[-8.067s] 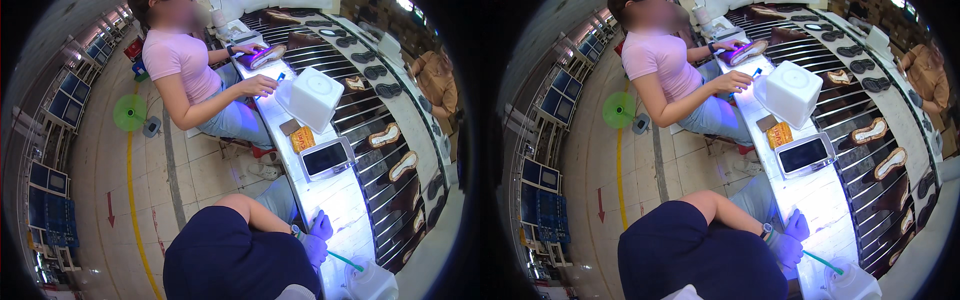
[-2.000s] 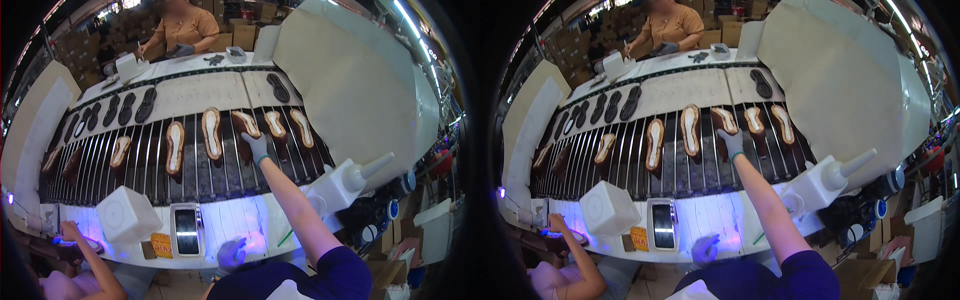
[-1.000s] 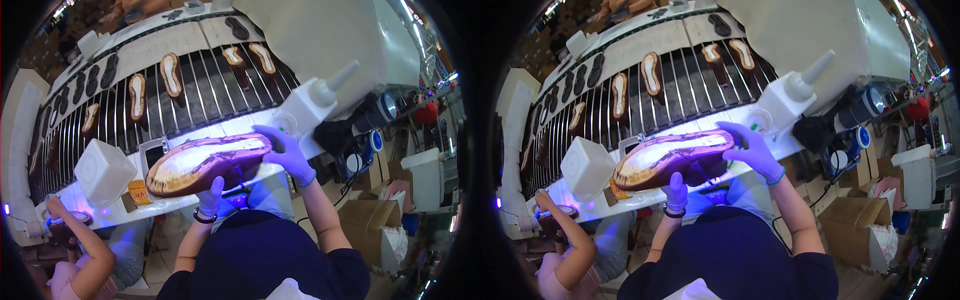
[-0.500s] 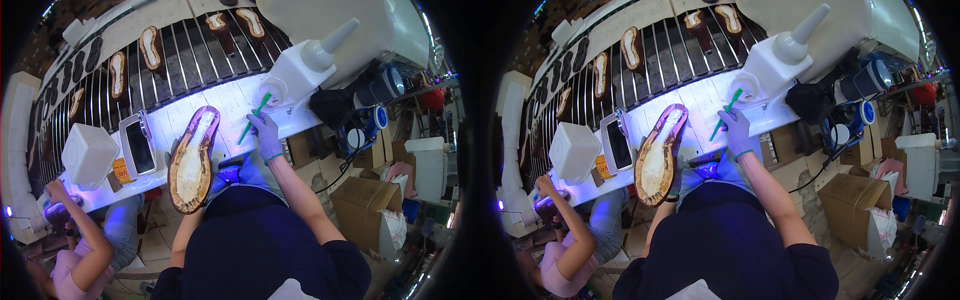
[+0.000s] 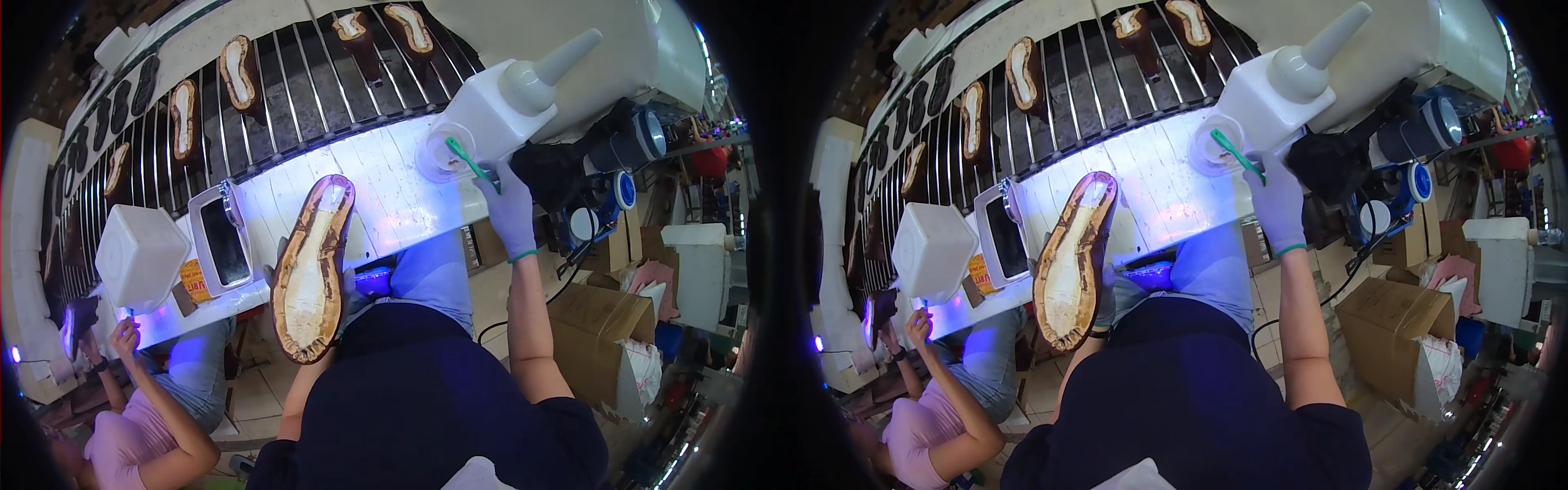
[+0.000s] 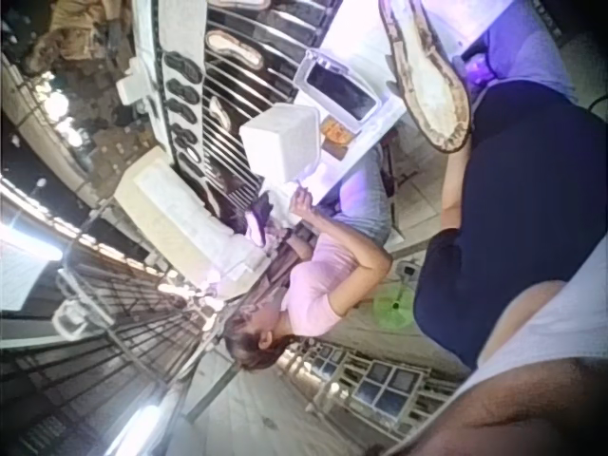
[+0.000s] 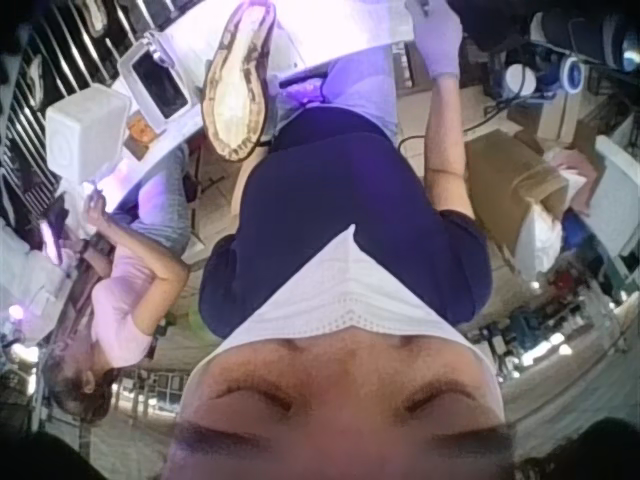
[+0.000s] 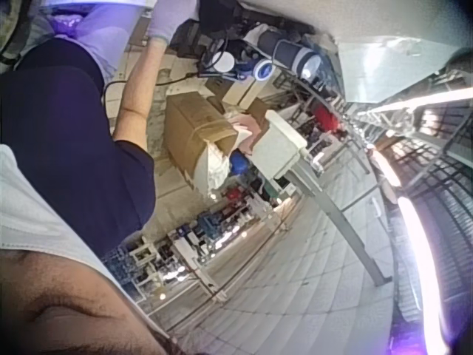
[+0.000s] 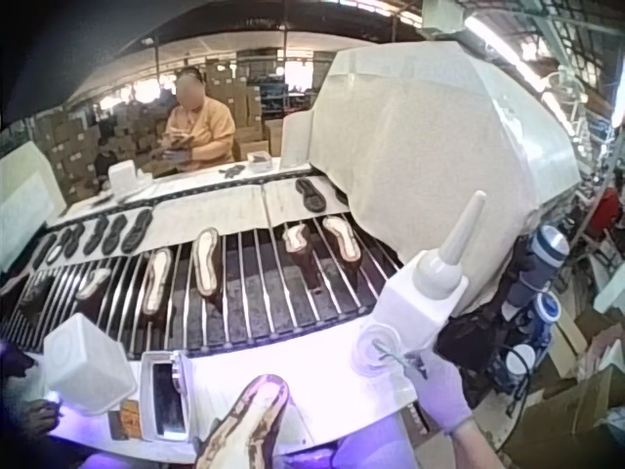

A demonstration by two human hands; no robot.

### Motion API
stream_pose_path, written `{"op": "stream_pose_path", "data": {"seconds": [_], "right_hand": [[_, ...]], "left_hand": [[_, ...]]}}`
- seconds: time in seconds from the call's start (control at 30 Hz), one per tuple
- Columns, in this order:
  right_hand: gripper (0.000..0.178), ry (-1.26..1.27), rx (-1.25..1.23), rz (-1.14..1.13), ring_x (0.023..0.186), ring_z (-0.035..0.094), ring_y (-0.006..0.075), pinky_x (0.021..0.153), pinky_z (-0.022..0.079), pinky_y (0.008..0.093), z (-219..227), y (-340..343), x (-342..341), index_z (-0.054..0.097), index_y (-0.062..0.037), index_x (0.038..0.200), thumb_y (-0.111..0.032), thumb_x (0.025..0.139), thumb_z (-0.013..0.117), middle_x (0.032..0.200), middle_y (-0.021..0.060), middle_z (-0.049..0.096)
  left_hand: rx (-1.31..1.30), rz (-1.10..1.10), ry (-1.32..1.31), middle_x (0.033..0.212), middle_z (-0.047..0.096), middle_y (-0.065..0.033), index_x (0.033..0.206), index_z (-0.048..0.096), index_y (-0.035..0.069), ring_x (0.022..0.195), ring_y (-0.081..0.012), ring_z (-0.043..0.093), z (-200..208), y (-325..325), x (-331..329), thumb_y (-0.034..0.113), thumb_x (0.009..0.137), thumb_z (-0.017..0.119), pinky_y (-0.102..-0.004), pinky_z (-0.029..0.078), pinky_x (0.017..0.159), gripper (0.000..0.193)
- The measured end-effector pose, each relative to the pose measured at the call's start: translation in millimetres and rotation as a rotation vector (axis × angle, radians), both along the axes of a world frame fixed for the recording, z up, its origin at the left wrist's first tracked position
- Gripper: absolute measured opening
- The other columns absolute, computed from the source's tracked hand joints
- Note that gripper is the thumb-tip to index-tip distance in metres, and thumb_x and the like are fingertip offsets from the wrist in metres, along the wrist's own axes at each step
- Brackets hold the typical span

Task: Applying adhesive to the bottom and edges of shoe components using a brush on a manufacturing line.

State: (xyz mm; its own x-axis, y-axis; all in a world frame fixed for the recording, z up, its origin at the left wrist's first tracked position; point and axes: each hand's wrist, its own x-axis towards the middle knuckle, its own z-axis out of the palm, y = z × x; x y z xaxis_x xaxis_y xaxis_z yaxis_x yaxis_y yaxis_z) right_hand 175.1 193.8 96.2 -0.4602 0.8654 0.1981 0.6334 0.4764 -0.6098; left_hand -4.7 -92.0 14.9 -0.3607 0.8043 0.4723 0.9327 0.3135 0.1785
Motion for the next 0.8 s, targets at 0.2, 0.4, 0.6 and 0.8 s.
{"op": "stream_pose_path", "data": {"seconds": [0.2, 0.4, 0.6, 0.8], "right_hand": [[0.012, -0.326, 0.153, -0.035, 0.08, 0.063, 0.0375, 0.067, 0.049, 0.0458, 3, -1, -18, 0.057, -0.0061, 0.091, -0.015, 0.084, 0.06, 0.084, 0.0182, 0.064], [0.012, -0.585, 0.313, -0.007, 0.073, 0.064, 0.0368, 0.064, 0.049, 0.0489, -12, 5, -30, 0.056, -0.0077, 0.088, -0.019, 0.085, 0.058, 0.083, 0.016, 0.064], [0.015, -0.372, 0.141, 0.041, 0.063, 0.064, 0.0291, 0.057, 0.049, 0.0394, -5, 5, -29, 0.065, -0.0039, 0.085, -0.018, 0.085, 0.06, 0.077, 0.0151, 0.067], [0.021, 0.353, -0.56, -0.082, 0.055, 0.049, 0.0026, 0.048, 0.037, 0.0181, -31, 1, -5, 0.067, 0.0026, 0.094, -0.016, 0.088, 0.063, 0.077, 0.0032, 0.066]], "left_hand": [[-0.023, 0.001, -0.002, 0.138, 0.046, -0.0137, 0.139, 0.041, 0.008, 0.127, -0.0317, 0.043, 1, 2, 2, 0.04, 0.093, 0.051, -0.0439, 0.029, 0.109, 0.058], [-0.065, 0.011, -0.021, 0.137, 0.047, -0.0139, 0.139, 0.042, 0.007, 0.125, -0.032, 0.044, 3, 3, 2, 0.04, 0.093, 0.052, -0.0433, 0.031, 0.109, 0.057], [-0.121, 0.058, -0.054, 0.136, 0.048, -0.0141, 0.138, 0.043, 0.007, 0.124, -0.0324, 0.045, 2, 15, -6, 0.039, 0.092, 0.053, -0.0428, 0.032, 0.108, 0.057], [-0.165, 0.067, -0.065, 0.134, 0.049, -0.0143, 0.137, 0.044, 0.006, 0.122, -0.0328, 0.047, 2, 21, -6, 0.038, 0.092, 0.054, -0.0423, 0.034, 0.107, 0.056]]}}
